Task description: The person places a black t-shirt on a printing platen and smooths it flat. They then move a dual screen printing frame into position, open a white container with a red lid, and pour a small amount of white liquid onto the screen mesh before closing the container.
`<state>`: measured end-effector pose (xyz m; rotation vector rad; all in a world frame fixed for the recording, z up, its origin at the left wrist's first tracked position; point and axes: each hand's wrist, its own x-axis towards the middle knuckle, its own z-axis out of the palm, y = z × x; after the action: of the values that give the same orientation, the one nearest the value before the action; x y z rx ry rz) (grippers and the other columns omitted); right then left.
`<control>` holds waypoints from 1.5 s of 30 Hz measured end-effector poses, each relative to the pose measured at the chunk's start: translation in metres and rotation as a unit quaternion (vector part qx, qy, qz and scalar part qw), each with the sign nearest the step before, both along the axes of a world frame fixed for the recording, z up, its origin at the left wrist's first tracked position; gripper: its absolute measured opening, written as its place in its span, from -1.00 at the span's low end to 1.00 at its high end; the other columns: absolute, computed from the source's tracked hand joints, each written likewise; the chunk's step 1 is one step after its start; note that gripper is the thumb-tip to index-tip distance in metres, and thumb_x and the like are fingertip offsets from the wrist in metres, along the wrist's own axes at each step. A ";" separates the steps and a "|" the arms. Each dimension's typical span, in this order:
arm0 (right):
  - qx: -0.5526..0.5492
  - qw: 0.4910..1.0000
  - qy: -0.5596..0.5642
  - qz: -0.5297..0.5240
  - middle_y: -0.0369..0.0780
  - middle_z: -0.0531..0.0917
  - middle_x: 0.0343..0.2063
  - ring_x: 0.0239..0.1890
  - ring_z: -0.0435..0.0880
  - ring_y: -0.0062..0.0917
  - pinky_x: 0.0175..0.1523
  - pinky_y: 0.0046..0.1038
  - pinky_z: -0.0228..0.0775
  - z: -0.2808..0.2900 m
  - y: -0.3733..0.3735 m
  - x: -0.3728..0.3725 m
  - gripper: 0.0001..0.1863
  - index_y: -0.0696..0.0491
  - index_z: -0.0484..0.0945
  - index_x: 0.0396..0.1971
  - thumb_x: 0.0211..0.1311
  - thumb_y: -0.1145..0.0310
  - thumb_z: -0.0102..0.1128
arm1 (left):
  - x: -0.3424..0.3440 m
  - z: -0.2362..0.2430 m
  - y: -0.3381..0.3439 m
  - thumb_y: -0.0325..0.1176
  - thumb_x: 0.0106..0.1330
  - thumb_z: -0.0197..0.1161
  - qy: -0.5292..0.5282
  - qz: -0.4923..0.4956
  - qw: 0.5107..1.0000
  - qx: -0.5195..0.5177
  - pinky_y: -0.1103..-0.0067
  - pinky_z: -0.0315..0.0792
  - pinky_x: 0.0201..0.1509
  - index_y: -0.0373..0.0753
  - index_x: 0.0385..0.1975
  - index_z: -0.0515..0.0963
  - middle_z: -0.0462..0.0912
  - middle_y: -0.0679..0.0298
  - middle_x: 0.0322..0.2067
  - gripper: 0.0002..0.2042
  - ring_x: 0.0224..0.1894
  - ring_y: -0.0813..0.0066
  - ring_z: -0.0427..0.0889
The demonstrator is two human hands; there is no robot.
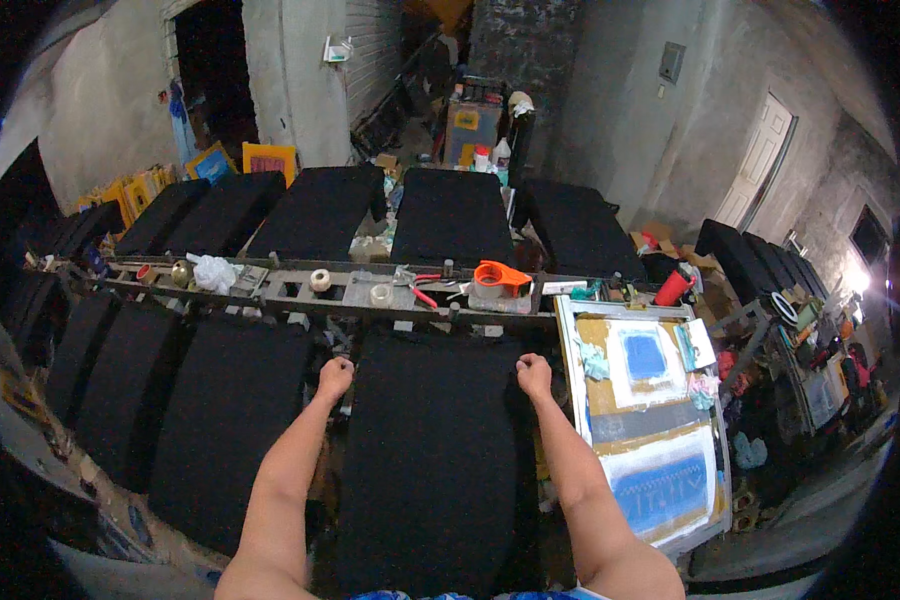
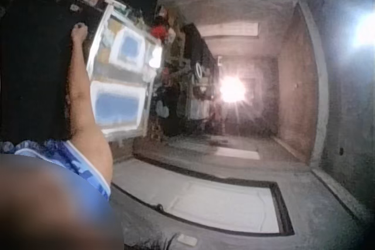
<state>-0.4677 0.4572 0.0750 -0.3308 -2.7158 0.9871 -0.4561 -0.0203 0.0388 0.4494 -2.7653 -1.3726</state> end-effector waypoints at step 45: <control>0.039 0.998 -0.039 0.024 0.01 0.74 -0.30 -0.15 0.72 -0.07 -0.04 -0.11 0.52 -0.007 0.011 -0.119 -0.72 0.12 0.69 -0.27 0.21 0.19 0.38 | -0.134 -0.003 0.025 -0.36 0.20 0.38 0.097 0.061 0.989 -0.096 0.32 0.54 -0.01 -0.19 0.01 0.65 0.78 0.15 -0.25 -0.65 -0.16 0.20 0.76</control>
<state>-0.5870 0.4682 0.0681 -0.2980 -2.8363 0.8941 -0.5896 0.0043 0.0356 0.4430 -2.6292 -1.0498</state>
